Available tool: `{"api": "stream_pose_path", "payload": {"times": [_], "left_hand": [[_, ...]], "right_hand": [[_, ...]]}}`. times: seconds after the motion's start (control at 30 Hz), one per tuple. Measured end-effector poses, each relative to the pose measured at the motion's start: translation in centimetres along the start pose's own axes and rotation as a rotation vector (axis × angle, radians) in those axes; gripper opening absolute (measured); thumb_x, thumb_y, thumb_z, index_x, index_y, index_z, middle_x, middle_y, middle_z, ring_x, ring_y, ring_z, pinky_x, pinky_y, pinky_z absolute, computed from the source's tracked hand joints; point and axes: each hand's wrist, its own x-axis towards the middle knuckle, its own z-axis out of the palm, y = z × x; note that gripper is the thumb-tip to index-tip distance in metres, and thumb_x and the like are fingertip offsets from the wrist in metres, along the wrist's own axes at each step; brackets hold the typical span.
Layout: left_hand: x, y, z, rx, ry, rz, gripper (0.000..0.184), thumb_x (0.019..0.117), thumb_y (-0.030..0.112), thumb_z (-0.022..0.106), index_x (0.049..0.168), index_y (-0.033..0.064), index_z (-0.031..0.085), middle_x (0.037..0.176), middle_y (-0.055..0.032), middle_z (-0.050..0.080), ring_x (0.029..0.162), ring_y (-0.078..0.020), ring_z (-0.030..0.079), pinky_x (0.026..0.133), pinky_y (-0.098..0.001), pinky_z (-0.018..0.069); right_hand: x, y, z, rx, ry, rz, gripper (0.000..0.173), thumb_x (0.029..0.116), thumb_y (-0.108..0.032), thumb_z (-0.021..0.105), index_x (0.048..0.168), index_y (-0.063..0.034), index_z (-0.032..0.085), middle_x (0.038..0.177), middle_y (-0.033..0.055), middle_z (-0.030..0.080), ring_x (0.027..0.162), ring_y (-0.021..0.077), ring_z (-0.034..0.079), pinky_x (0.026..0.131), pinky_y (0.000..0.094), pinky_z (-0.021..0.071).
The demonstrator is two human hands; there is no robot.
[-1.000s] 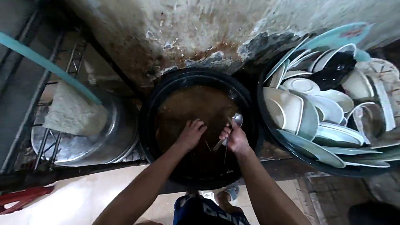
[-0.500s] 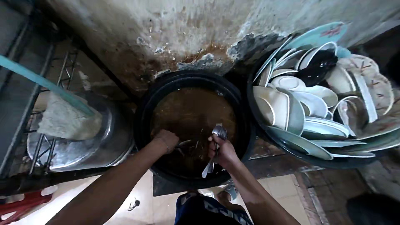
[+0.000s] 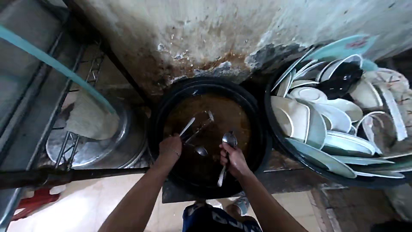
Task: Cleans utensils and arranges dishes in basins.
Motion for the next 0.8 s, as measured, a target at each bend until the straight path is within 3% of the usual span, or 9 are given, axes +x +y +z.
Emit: {"api": "stream_pose_path", "payload": {"times": [0.1,0.23,0.3,0.37,0.43,0.53,0.6,0.7,0.8], "left_hand": [[-0.3,1.4,0.7,-0.146,-0.061,-0.051,0.037,0.1039,0.025,0.056,0.134,0.0027,0.06,0.122,-0.0258,0.068,0.113,-0.0445,0.067,0.092,-0.0638,0.0536],[-0.9,3.6,1.8,-0.23,-0.118,-0.078,0.037,0.1045,0.026,0.055,0.135,0.0049,0.06,0.125,-0.0243,0.067,0.116,-0.0429,0.066,0.093,-0.0631,0.0534],[-1.2,4.2,2.4,-0.254,-0.139,-0.064,0.039,0.1051,0.028,0.055,0.136,0.0041,0.059,0.127,-0.0251,0.066,0.118,-0.0433,0.065,0.095,-0.0636,0.0531],[-1.2,4.1,2.6,-0.26,-0.133,-0.059,0.039,0.105,0.031,0.055,0.135,0.0066,0.06,0.125,-0.0237,0.067,0.116,-0.0426,0.066,0.092,-0.0632,0.0541],[-1.1,3.2,2.4,-0.277,-0.092,-0.064,0.037,0.1052,0.032,0.055,0.134,0.0098,0.06,0.121,-0.0226,0.069,0.113,-0.0424,0.068,0.09,-0.0638,0.0546],[-0.4,0.9,2.5,-0.362,-0.035,-0.028,0.039,0.1067,0.033,0.053,0.135,0.0067,0.061,0.121,-0.0246,0.068,0.114,-0.0436,0.067,0.093,-0.0644,0.0533],[0.1,-0.5,3.0,-0.52,0.007,0.037,0.038,0.1059,0.034,0.058,0.131,0.0054,0.063,0.116,-0.024,0.069,0.111,-0.0426,0.067,0.095,-0.0636,0.0518],[-0.1,-0.1,4.5,-0.715,0.077,0.108,0.033,0.1046,0.036,0.061,0.121,0.008,0.067,0.098,-0.0158,0.072,0.087,-0.0339,0.07,0.081,-0.0574,0.0566],[-1.1,2.4,4.9,-0.957,-0.008,0.148,0.028,0.1051,0.028,0.062,0.123,0.0064,0.065,0.096,-0.0112,0.073,0.075,-0.0228,0.071,0.072,-0.0435,0.062]], "right_hand": [[0.8,1.9,0.6,-0.023,-0.116,-0.107,0.03,0.1048,-0.042,0.057,0.109,-0.0115,0.056,0.065,-0.0023,0.046,0.048,0.008,0.045,0.049,0.0241,0.0455],[1.4,1.7,3.8,-0.103,-0.096,-0.209,0.043,0.0985,-0.028,0.069,0.136,-0.0123,0.055,0.085,0.0018,0.059,0.059,0.0078,0.049,0.054,0.0245,0.0459],[1.8,0.7,5.0,-0.171,-0.022,-0.295,0.034,0.0983,-0.021,0.07,0.13,-0.0082,0.064,0.088,0.0029,0.065,0.061,0.0069,0.051,0.055,0.0233,0.0461],[2.5,-0.2,5.1,-0.199,0.035,-0.399,0.021,0.0978,-0.02,0.071,0.111,-0.0029,0.071,0.074,0.0023,0.064,0.053,0.0062,0.05,0.05,0.0231,0.045],[2.7,-1.0,4.2,-0.132,0.083,-0.426,0.017,0.0989,-0.019,0.069,0.103,-0.0022,0.071,0.073,0.0023,0.065,0.054,0.0068,0.052,0.051,0.0234,0.0468],[2.8,-2.4,1.3,0.109,0.098,-0.409,0.021,0.1072,-0.024,0.055,0.108,-0.0039,0.062,0.087,0.0058,0.069,0.075,0.0172,0.069,0.072,0.0362,0.0624],[3.4,-2.8,-0.1,0.246,0.099,-0.366,0.026,0.1093,-0.031,0.05,0.106,-0.0061,0.057,0.081,0.0056,0.067,0.077,0.0223,0.072,0.081,0.0464,0.0633],[4.3,-2.1,-0.2,0.265,0.134,-0.236,0.025,0.1057,-0.037,0.057,0.096,-0.0142,0.054,0.063,-0.0034,0.049,0.052,0.012,0.053,0.059,0.0363,0.0572],[4.8,-1.4,1.8,0.252,0.038,-0.156,0.023,0.105,-0.038,0.057,0.103,-0.0152,0.058,0.063,-0.006,0.045,0.047,0.0072,0.043,0.048,0.0264,0.0477]]}}
